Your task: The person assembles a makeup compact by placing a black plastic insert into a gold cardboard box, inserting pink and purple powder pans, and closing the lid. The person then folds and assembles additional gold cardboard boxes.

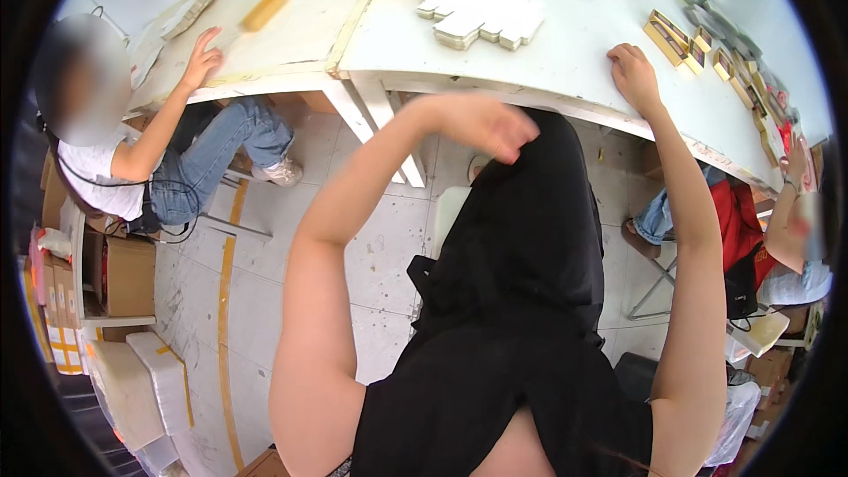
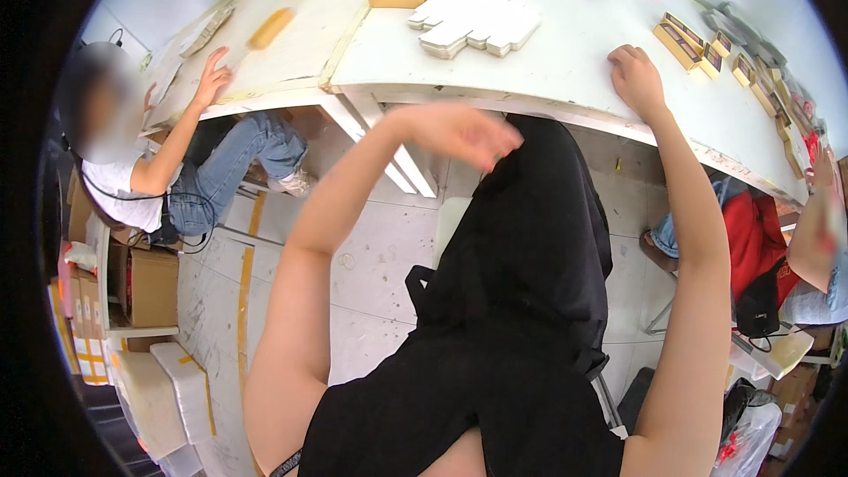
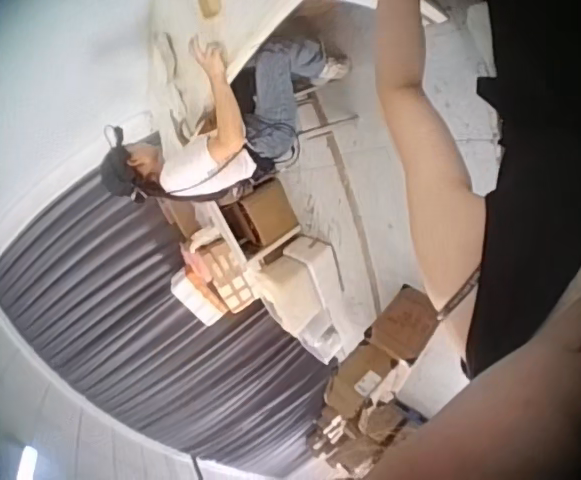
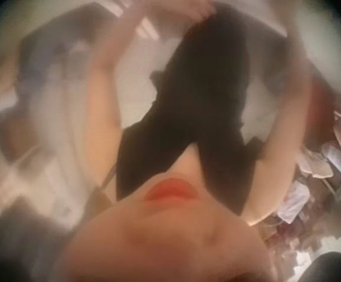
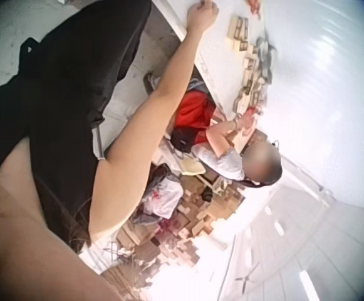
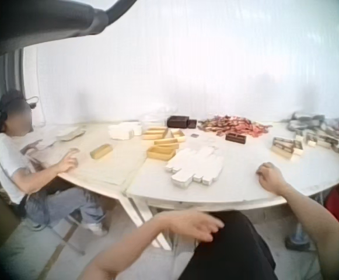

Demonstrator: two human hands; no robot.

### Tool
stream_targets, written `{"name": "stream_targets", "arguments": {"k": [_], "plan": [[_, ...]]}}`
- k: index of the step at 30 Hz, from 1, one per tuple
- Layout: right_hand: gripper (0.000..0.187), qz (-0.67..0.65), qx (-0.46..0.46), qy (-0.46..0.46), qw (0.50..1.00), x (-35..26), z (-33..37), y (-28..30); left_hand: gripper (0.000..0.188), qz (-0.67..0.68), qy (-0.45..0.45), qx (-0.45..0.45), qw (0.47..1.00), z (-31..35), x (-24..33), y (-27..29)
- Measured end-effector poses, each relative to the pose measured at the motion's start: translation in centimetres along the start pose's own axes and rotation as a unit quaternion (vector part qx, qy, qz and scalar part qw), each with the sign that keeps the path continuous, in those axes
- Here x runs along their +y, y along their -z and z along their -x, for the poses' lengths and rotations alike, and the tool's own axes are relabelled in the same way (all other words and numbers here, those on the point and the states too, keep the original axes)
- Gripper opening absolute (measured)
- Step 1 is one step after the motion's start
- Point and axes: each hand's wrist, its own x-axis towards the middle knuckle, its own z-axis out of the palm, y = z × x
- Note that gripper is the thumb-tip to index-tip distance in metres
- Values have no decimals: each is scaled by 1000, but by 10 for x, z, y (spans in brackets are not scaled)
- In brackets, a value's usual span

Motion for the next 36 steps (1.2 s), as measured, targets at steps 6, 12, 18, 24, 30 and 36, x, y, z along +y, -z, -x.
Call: {"name": "stream_targets", "arguments": {"k": [6,12,18,24,30,36], "plan": [[18,16,10,5,1000,-5,-11,-5,72,-393,207,530,723,-74,2,73],[16,20,14,6,1000,-1,-4,-4,73,-381,367,382,758,-129,-31,55],[15,9,24,13,1000,8,4,-6,62,-397,313,305,807,-102,-34,69],[15,-21,22,22,999,-10,-2,1,57,-452,272,258,810,-56,-31,85],[19,-19,26,27,999,-10,3,3,46,-522,163,240,802,-39,-77,119],[26,-71,-35,28,996,-33,-44,8,52,-559,137,270,772,-33,-77,112]]}}
